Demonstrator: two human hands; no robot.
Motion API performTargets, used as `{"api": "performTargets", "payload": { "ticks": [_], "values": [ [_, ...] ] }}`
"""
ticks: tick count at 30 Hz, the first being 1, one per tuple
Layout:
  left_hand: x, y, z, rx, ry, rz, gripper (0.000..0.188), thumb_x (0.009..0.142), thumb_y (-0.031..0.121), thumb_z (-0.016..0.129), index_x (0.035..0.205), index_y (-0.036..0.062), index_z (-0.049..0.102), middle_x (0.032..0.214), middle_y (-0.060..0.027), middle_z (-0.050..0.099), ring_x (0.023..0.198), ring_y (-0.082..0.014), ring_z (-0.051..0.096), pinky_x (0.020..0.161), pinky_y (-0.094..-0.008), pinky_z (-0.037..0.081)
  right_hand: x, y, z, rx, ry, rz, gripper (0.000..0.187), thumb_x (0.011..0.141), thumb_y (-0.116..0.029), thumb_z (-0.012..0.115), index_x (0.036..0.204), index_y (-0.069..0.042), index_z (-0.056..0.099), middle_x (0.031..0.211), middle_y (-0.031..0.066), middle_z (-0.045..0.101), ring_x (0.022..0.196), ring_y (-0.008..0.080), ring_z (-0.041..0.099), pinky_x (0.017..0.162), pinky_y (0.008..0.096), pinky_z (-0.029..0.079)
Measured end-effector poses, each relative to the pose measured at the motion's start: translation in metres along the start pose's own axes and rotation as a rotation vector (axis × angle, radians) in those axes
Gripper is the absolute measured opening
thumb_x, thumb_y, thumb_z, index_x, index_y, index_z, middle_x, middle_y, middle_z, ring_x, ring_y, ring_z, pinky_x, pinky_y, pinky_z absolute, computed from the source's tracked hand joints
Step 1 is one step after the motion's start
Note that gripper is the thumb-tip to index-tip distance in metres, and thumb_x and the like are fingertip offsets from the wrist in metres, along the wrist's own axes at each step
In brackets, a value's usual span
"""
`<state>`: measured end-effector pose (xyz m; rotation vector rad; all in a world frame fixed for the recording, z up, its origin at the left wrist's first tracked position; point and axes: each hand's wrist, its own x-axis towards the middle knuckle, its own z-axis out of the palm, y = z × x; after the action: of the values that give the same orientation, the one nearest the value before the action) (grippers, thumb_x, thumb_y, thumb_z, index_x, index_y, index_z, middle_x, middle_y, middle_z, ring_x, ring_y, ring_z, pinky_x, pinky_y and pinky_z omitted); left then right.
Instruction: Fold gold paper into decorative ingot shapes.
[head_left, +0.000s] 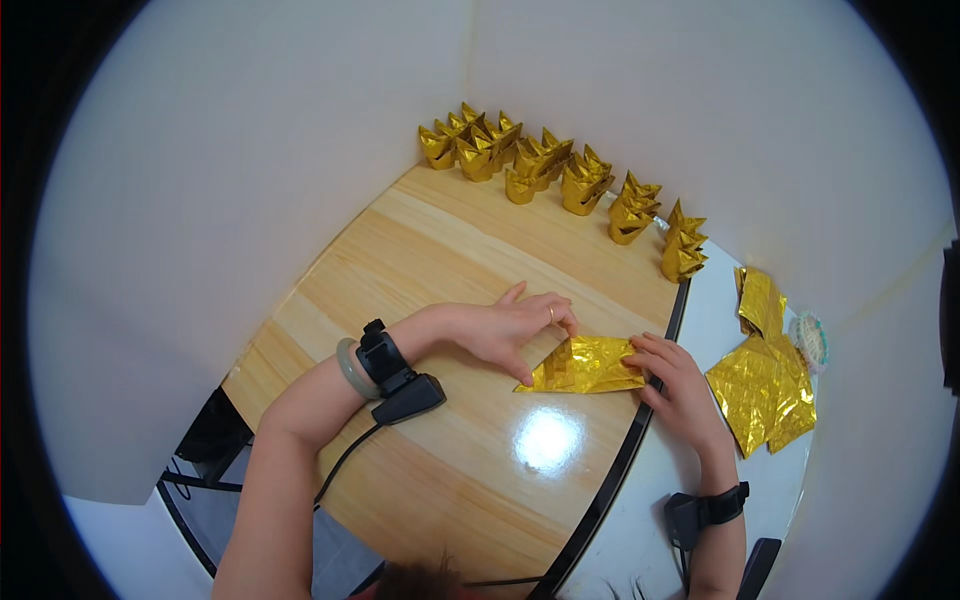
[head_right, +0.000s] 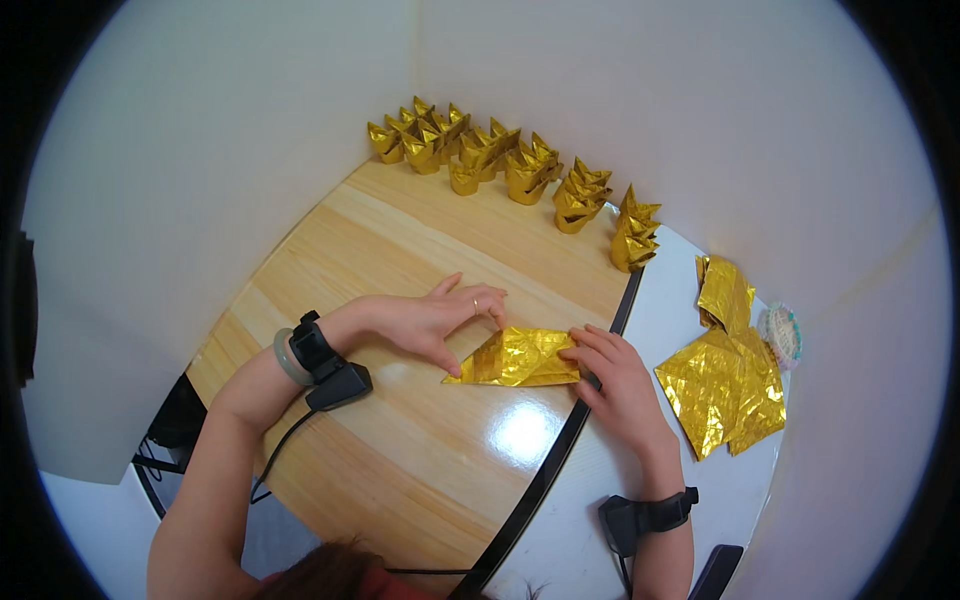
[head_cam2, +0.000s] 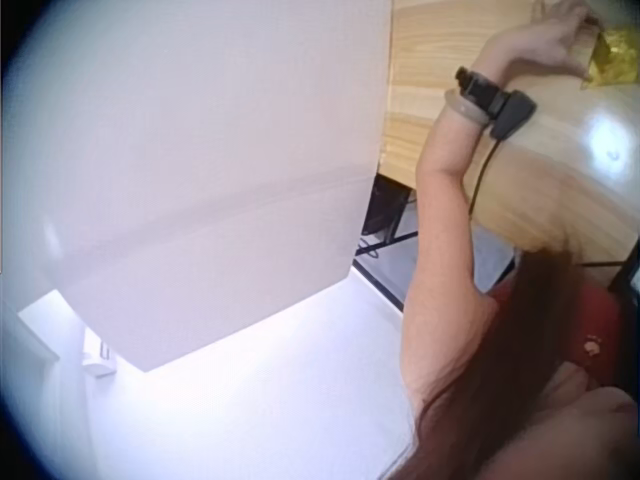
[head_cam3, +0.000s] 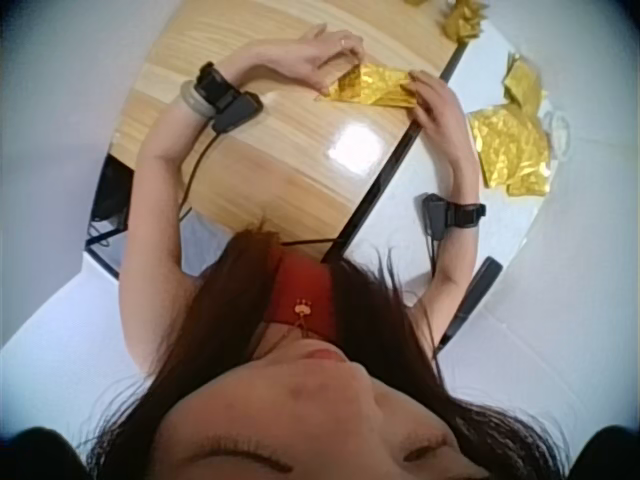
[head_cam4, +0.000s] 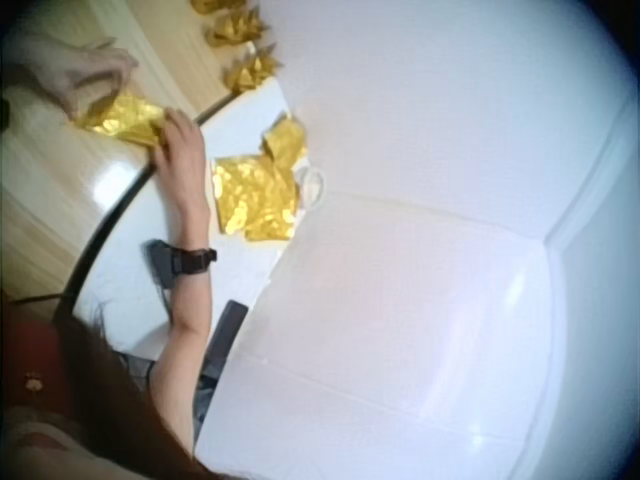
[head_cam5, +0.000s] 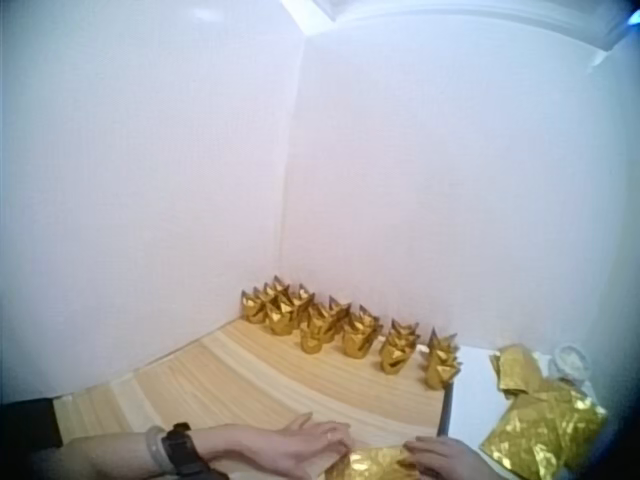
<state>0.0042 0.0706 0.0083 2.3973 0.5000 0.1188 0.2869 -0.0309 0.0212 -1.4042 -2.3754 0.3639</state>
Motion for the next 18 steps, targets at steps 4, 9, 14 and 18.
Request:
{"api": "performTargets", "payload": {
  "ticks": [4,9,14,18],
  "values": [
    [0.000,-0.010,-0.005,0.024,0.067,0.178,0.035,0.069,0.022,0.075,0.100,0.0132,0.062,0.117,-0.0064,0.046,0.122,-0.0275,0.036,0.106,-0.0485,0.022,0.001,0.000,-0.001,0.014,0.029,-0.079,0.020,0.076,-0.013,0.070,0.094,-0.007,0.064,0.122,0.0078,0.058,0.119,0.0281,0.049,0.098,0.0387,0.041],
    [0.003,0.003,0.004,0.074,0.207,0.157,0.019,0.068,0.021,0.076,0.082,0.0120,0.066,0.103,-0.0054,0.052,0.110,-0.0267,0.042,0.097,-0.0380,0.033,0.003,-0.009,0.000,0.302,-0.073,0.237,0.022,0.076,-0.020,0.073,0.089,-0.006,0.062,0.108,0.0078,0.061,0.099,0.0259,0.056,0.084,0.0350,0.047],
    [0.008,0.015,0.011,0.129,0.238,0.087,0.017,0.071,0.019,0.075,0.078,0.0080,0.065,0.100,-0.0047,0.053,0.105,-0.0251,0.045,0.090,-0.0330,0.040,0.013,-0.023,0.016,0.000,0.127,0.175,0.032,0.076,-0.022,0.073,0.099,-0.005,0.057,0.100,0.0078,0.057,0.092,0.0269,0.056,0.078,0.0347,0.048],
    [0.008,0.019,0.014,0.113,0.230,-0.019,0.019,0.074,0.018,0.073,0.084,0.0061,0.062,0.101,-0.0067,0.053,0.103,-0.0256,0.049,0.088,-0.0333,0.042,0.015,-0.031,0.016,-0.129,0.122,0.222,0.033,0.076,-0.017,0.074,0.100,-0.005,0.055,0.101,0.0091,0.055,0.090,0.0242,0.057,0.075,0.0337,0.048]
  ]
}}
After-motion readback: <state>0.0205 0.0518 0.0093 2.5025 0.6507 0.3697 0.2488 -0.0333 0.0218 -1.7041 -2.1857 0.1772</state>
